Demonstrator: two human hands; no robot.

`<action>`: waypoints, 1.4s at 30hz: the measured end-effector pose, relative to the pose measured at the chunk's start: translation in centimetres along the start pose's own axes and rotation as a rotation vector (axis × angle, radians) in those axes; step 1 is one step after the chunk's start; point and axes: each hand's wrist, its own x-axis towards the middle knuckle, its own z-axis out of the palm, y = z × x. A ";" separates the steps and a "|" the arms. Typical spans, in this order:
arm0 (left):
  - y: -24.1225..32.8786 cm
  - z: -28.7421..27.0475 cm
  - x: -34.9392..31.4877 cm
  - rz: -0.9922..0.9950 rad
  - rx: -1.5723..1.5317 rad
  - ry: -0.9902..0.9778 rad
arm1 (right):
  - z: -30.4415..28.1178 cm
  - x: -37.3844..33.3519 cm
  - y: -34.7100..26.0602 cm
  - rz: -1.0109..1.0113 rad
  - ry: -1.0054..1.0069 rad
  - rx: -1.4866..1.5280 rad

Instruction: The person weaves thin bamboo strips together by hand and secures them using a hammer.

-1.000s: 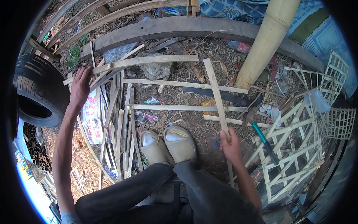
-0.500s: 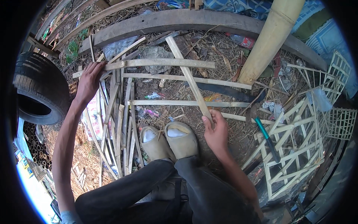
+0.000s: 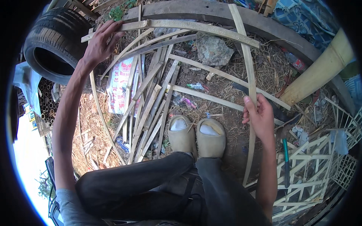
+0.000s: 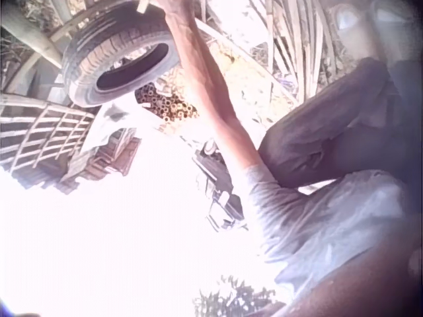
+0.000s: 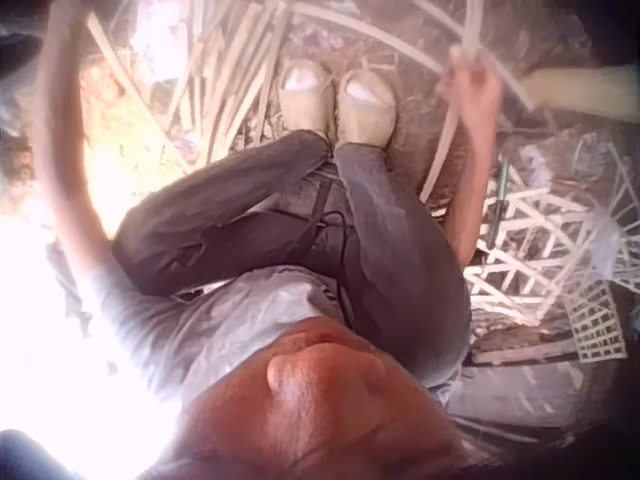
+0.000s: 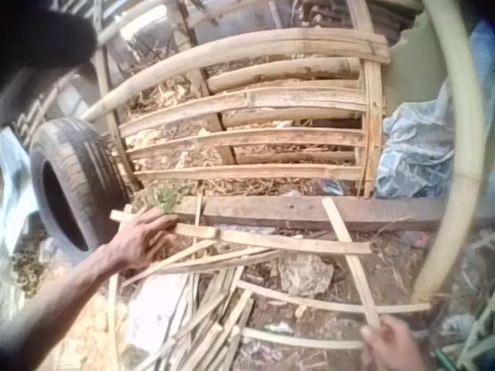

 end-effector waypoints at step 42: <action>22.2 7.1 -31.1 -1.200 -0.042 -0.498 | 4.9 -7.2 8.8 -0.141 0.051 -0.760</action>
